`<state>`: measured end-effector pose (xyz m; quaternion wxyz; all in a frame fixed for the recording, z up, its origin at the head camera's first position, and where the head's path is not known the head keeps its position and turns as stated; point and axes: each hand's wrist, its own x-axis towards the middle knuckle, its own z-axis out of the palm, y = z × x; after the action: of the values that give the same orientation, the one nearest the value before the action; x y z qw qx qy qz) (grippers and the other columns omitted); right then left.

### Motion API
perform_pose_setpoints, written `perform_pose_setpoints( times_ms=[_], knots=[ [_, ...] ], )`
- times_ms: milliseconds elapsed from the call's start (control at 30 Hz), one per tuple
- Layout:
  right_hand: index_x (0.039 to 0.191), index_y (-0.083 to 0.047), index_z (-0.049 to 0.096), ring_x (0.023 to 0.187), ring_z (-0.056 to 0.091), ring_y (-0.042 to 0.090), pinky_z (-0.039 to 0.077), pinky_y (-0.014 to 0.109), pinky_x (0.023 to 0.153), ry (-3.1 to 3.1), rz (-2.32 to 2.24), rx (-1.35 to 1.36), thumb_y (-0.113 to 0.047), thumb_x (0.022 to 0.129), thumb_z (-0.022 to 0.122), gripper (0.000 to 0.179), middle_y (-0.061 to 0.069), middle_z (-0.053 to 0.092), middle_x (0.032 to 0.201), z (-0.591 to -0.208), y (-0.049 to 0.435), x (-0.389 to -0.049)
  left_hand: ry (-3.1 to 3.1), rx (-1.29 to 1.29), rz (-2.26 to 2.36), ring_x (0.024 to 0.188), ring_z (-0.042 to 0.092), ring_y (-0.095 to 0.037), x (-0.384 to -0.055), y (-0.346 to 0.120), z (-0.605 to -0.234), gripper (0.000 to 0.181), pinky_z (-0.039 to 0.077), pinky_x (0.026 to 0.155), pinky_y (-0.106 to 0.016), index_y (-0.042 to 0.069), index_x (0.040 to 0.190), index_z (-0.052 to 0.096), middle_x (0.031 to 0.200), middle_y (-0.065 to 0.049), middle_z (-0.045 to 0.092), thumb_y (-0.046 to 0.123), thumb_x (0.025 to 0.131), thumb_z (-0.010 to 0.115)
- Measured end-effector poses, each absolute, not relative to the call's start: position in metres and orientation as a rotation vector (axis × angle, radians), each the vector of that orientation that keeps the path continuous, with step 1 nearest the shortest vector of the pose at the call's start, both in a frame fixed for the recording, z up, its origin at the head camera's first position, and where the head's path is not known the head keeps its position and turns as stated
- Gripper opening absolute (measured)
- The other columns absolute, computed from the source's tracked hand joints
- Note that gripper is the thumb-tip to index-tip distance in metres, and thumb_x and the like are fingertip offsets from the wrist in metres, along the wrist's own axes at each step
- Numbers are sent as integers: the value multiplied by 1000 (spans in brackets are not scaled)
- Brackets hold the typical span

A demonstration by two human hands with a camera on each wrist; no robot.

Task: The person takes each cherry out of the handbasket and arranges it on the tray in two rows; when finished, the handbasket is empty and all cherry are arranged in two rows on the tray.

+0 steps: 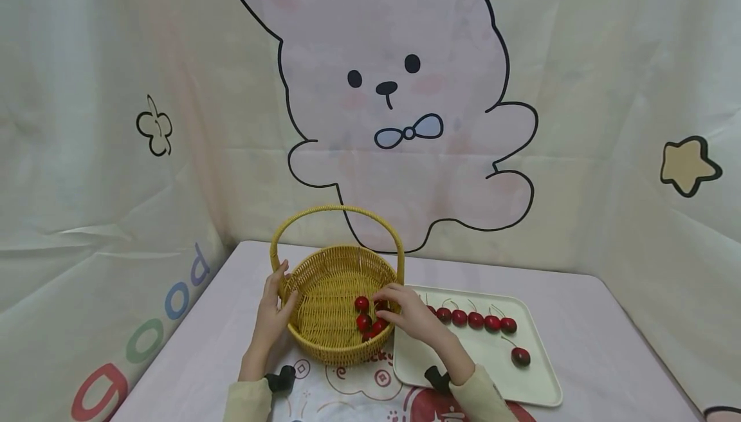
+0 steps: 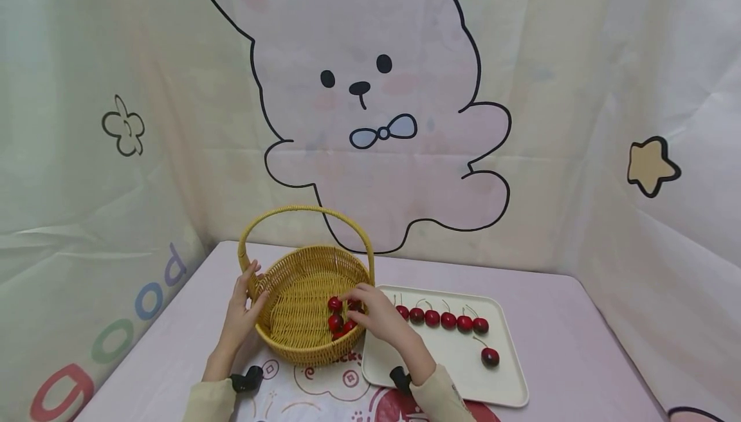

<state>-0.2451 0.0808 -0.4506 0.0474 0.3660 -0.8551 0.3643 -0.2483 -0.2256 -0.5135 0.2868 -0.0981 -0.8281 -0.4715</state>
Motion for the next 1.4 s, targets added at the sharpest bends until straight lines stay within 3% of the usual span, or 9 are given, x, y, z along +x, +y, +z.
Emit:
perform_pose_setpoints(
  times_ms=[133,567,800,1033,1400],
  knots=[
    [113,-5,63,103,58,31,48,45,87,-2667,1102,1124,-7,86,63,27,11,62,109,-452,72,-252,-2215,-260,-1260,119,49,-30,-248,-226,-514,69,38,92,-62,31,144,29,140,-5,39,7,88,60],
    [114,-9,63,106,57,25,47,42,90,-2849,917,1117,-9,87,63,27,7,61,113,-459,53,-276,-2204,-278,-1232,118,49,-33,-250,-227,-515,68,39,90,-63,22,144,31,139,-8,39,5,86,62],
    [110,-12,66,106,57,21,47,36,90,-2913,720,1162,-7,85,64,26,3,63,111,-460,42,-288,-2207,-271,-1245,119,49,-32,-250,-228,-515,70,38,91,-63,28,145,30,139,-7,39,6,87,61],
    [106,-16,69,102,58,17,48,34,87,-2959,612,1132,-7,84,66,24,1,62,109,-462,39,-290,-2209,-276,-1267,120,48,-32,-250,-226,-513,68,38,93,-62,28,144,30,140,-7,39,6,88,60],
    [108,-19,67,95,57,13,48,33,83,-2945,537,1102,-19,85,67,23,-3,61,104,-462,36,-287,-2203,-276,-1264,120,48,-32,-250,-227,-513,68,38,93,-62,29,144,30,139,-7,39,6,88,60]
  ],
)
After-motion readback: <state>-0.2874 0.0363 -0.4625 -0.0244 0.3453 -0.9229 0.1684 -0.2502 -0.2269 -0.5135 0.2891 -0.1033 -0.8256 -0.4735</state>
